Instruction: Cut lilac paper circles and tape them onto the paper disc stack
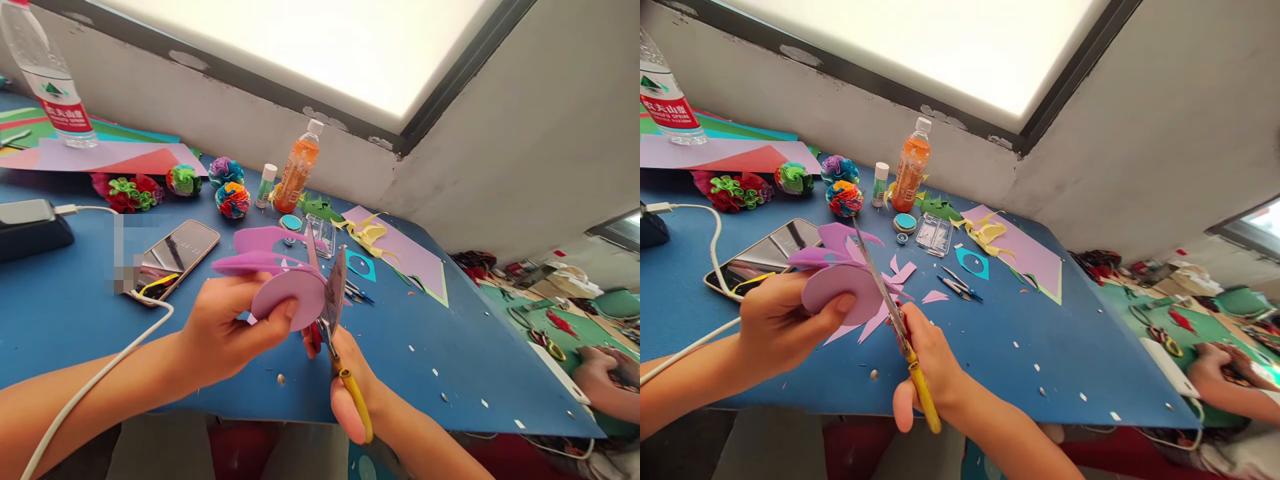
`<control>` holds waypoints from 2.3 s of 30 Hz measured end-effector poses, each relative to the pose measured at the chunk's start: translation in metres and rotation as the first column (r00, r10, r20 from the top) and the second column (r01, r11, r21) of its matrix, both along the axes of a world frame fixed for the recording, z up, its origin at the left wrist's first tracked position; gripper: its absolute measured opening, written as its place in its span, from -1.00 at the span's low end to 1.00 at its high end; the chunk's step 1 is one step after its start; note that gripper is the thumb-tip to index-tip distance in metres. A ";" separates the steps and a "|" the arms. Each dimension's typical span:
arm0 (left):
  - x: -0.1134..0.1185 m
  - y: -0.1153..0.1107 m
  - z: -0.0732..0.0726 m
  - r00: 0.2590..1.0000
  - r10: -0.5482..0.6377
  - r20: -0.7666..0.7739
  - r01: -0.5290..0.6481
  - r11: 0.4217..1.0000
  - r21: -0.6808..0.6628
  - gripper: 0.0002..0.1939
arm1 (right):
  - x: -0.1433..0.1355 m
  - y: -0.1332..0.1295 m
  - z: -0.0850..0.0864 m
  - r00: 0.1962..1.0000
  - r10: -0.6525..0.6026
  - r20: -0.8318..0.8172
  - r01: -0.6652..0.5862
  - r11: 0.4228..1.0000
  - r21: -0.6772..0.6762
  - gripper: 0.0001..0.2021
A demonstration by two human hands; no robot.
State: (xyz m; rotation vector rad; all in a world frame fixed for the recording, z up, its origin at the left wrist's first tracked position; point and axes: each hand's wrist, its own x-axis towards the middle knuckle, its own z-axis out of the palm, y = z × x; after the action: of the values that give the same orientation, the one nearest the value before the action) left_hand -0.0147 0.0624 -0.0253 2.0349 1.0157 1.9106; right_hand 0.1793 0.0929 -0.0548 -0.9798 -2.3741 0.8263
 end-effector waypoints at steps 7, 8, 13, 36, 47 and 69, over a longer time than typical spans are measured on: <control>0.002 0.000 -0.004 0.998 0.052 0.043 -0.047 0.993 -0.109 -0.71 | 0.006 0.000 -0.007 0.994 -0.026 -0.104 0.009 0.987 -0.159 -0.15; 0.002 -0.001 -0.004 0.997 0.064 0.043 -0.058 0.991 -0.119 -0.71 | 0.007 0.000 -0.008 0.994 -0.031 -0.106 0.012 0.985 -0.174 -0.15; 0.001 0.000 0.001 0.992 0.119 0.050 -0.110 0.982 -0.154 -0.70 | 0.010 -0.001 -0.010 0.997 -0.050 -0.051 0.038 0.977 -0.211 -0.15; -0.005 0.003 -0.003 0.960 0.240 0.141 -0.204 0.952 -0.230 -0.70 | 0.004 -0.002 -0.002 0.992 -0.036 -0.120 0.011 0.979 -0.204 -0.16; -0.004 0.007 -0.008 0.972 0.178 0.153 -0.121 0.938 -0.324 -0.73 | 0.006 -0.001 -0.008 0.961 -0.203 -0.190 0.088 0.870 -0.486 -0.07; -0.043 0.084 -0.042 0.777 0.029 -0.629 -0.544 0.532 -0.648 -0.76 | 0.009 0.041 0.021 0.919 -0.342 -0.198 0.022 0.544 -0.839 -0.11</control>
State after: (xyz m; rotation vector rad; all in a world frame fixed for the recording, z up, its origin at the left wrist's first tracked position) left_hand -0.0575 0.1465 -0.0672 1.8462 2.0274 0.5582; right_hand 0.1886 0.1342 -0.0339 -1.2474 -1.4654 1.9386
